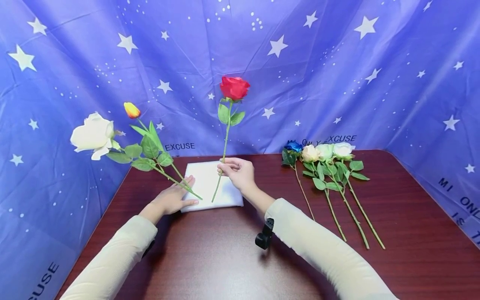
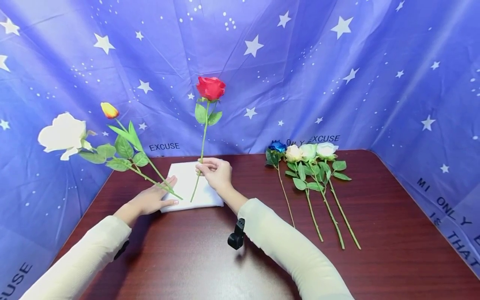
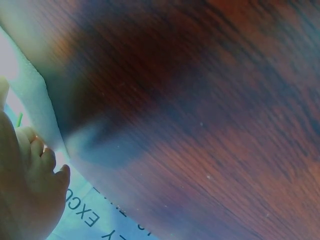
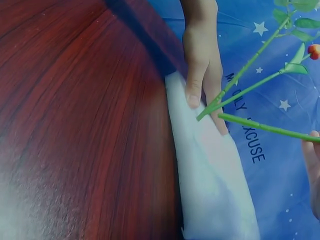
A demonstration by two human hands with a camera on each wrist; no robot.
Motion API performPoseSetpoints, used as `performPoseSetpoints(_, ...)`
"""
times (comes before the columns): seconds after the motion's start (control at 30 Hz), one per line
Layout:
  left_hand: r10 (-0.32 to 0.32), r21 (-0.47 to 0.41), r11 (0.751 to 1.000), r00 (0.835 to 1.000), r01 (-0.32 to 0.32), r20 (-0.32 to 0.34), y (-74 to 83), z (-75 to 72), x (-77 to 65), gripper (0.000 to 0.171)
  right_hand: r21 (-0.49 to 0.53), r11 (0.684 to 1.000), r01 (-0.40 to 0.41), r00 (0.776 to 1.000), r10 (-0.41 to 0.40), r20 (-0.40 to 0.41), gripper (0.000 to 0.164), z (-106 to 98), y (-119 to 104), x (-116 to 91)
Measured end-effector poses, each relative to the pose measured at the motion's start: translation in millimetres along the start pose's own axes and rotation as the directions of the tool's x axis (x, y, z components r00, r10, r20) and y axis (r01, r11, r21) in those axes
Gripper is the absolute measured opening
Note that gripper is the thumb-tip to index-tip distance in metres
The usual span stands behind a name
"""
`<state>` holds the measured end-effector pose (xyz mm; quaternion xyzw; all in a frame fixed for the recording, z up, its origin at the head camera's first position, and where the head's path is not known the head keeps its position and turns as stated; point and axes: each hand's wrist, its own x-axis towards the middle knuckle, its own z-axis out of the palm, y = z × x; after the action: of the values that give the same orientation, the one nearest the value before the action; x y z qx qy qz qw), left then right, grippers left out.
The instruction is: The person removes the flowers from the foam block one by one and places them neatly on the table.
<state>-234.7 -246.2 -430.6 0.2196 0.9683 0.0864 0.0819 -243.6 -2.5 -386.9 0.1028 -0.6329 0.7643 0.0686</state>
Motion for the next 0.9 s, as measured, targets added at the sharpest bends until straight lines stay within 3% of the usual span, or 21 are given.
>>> performPoseSetpoints(0.23, 0.006, 0.027, 1.000, 1.000, -0.006, 0.007, -3.0, 2.4, -0.4, 0.087, -0.001, 0.998, -0.070, 0.998, 0.070, 0.005, 0.024, -12, -3, -3)
performPoseSetpoints(0.47, 0.015, 0.018, 1.000, 1.000, -0.015, 0.006, -1.6, 0.2, 0.3, 0.087, -0.033, 0.989, -0.144, 0.987, 0.146, 0.069, 0.027, -31, -11, -5)
performPoseSetpoints(0.7, 0.018, 0.018, 1.000, 1.000, -0.018, 0.000, -0.2, -3.1, 0.3, 0.085, -0.086, 0.979, -0.184, 0.963, 0.197, 0.183, 0.031, -57, -18, -9)
performPoseSetpoints(0.9, 0.020, 0.017, 1.000, 1.000, -0.021, 0.013, 0.0, -2.4, 0.3, 0.086, -0.133, 0.967, -0.219, 0.930, 0.248, 0.272, 0.034, -78, -20, -12)
